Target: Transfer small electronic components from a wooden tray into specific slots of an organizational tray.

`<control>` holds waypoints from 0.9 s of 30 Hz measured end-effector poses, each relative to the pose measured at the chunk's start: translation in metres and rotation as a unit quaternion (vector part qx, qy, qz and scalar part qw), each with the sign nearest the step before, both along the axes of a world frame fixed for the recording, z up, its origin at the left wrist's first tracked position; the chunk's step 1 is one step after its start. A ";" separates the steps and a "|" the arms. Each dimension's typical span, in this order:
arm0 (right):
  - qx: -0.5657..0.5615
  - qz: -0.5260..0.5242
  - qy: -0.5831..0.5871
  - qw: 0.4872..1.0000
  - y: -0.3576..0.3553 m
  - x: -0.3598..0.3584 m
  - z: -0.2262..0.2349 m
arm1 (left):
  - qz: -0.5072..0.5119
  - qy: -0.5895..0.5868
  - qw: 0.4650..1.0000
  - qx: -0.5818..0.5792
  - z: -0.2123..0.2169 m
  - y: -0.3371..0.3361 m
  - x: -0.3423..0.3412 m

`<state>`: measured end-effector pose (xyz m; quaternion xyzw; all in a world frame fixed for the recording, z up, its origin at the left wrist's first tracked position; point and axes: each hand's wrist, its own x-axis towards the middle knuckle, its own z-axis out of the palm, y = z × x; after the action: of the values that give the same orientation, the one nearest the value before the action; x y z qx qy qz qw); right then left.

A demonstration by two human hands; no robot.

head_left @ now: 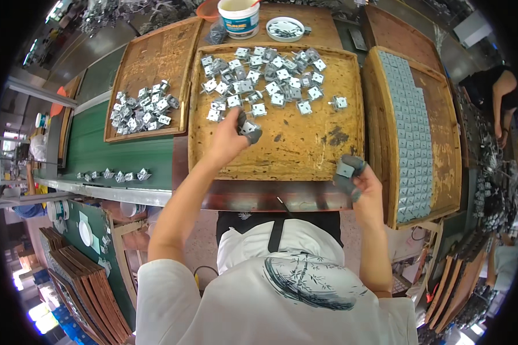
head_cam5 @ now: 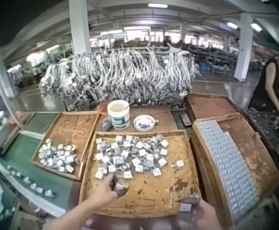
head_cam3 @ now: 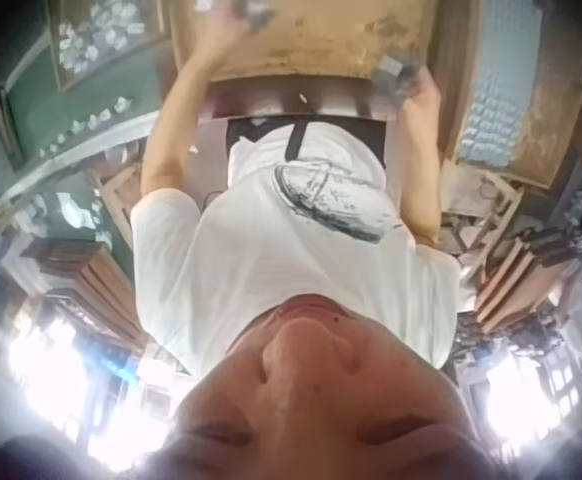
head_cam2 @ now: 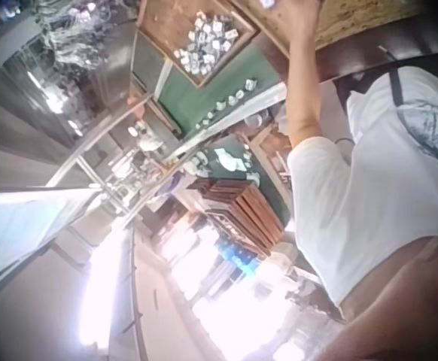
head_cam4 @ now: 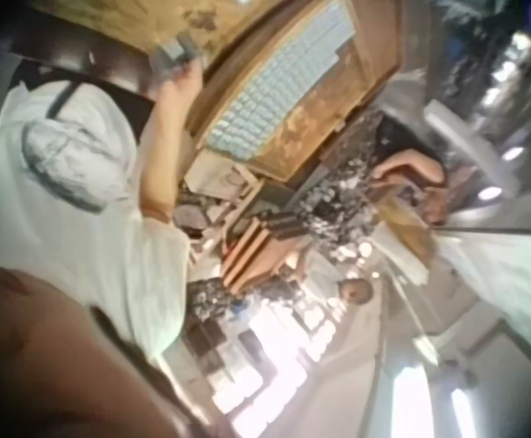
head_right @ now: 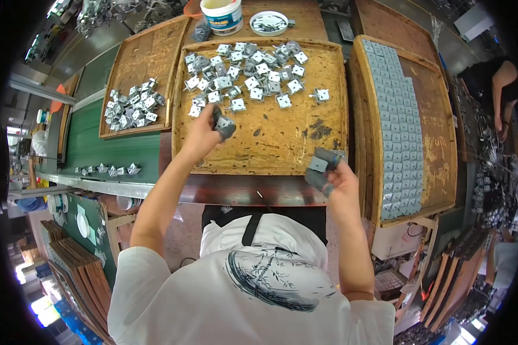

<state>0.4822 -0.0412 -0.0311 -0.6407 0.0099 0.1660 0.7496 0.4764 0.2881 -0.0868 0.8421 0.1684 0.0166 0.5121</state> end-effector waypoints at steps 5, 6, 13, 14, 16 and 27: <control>-0.085 0.141 0.024 0.986 0.011 -0.010 0.029 | -0.015 0.006 0.882 -0.471 0.021 -0.062 -0.036; -0.089 0.131 0.031 0.987 0.014 -0.010 0.031 | -0.024 -0.010 0.869 -0.494 0.036 -0.078 -0.040; -0.344 0.169 -0.352 0.854 0.012 -0.012 0.040 | -0.076 -0.066 0.887 -0.450 0.051 -0.106 -0.063; -0.340 0.170 -0.358 0.853 0.011 -0.013 0.040 | -0.105 -0.103 0.903 -0.403 0.048 -0.106 -0.064; -0.337 0.168 -0.363 0.852 0.011 -0.015 0.040 | -0.136 -0.137 0.915 -0.355 0.048 -0.108 -0.065; -0.366 0.204 -0.355 0.836 -0.007 -0.010 0.040 | -0.090 -0.027 0.910 -0.405 0.044 -0.141 -0.065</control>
<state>0.4723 -0.0482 0.0089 -0.8706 -0.3278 0.0600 0.3618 0.4119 0.1466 -0.0426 0.5735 0.0704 -0.0758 0.8126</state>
